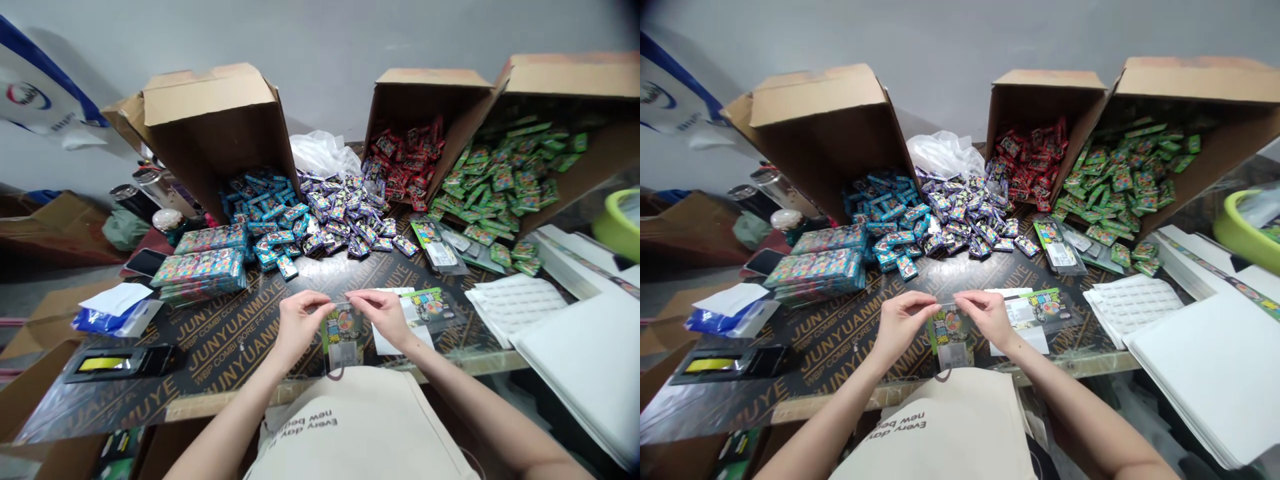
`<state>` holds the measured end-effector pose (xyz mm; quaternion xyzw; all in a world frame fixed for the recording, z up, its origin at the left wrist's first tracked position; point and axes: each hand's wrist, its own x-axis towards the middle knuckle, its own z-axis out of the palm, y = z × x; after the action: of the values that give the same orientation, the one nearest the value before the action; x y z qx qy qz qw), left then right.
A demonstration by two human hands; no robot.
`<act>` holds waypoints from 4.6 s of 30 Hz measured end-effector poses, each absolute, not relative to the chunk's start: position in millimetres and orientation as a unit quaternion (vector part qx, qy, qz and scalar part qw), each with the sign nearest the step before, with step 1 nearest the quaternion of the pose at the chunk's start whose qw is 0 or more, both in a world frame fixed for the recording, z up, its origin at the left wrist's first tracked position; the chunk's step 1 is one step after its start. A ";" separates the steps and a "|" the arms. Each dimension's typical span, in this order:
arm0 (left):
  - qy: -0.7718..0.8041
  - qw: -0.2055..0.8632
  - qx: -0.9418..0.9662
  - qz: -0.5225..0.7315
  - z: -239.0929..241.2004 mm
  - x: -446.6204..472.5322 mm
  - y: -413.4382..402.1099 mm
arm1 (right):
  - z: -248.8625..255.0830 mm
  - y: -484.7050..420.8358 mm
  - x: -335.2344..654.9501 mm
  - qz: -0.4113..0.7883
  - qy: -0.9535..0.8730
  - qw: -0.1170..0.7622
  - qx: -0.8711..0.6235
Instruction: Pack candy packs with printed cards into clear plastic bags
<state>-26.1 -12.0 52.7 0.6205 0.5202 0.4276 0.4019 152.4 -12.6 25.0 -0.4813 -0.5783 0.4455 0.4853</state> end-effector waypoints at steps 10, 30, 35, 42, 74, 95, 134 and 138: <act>0.454 0.445 0.678 0.368 69.8 -37.9 -13.8 | 39.1 -7.5 171.0 0.363 -0.742 0.398 -0.399; 0.430 0.360 0.750 0.350 50.4 -42.5 -22.4 | 0.1 -33.0 169.8 0.340 -0.685 0.471 -0.438; 0.467 0.338 0.707 0.410 46.0 -51.3 -20.2 | -26.5 -52.3 156.5 0.527 -0.618 0.386 -0.438; 0.609 0.244 0.549 0.518 19.4 -104.8 -17.0 | -45.6 -7.5 112.9 0.514 -0.642 0.362 -0.439; 0.524 0.616 0.428 0.403 -18.1 -61.9 -0.9 | -3.9 18.5 117.7 0.243 -0.827 0.325 -0.389; 0.502 0.200 0.821 0.183 -41.9 -97.3 3.2 | -43.7 24.9 135.1 0.319 -0.835 0.266 -0.361; 0.526 0.518 0.586 0.335 -16.9 -64.7 19.9 | -7.5 26.5 144.2 0.261 -0.814 0.332 -0.398; 0.531 0.263 0.779 0.207 -34.3 -89.6 18.0 | -30.7 33.9 154.4 0.226 -0.814 0.311 -0.434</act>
<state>-89.6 18.0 -34.3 0.7786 0.5308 0.2067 0.2634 154.4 33.9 -30.7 -0.4343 -0.8144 0.2261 0.3115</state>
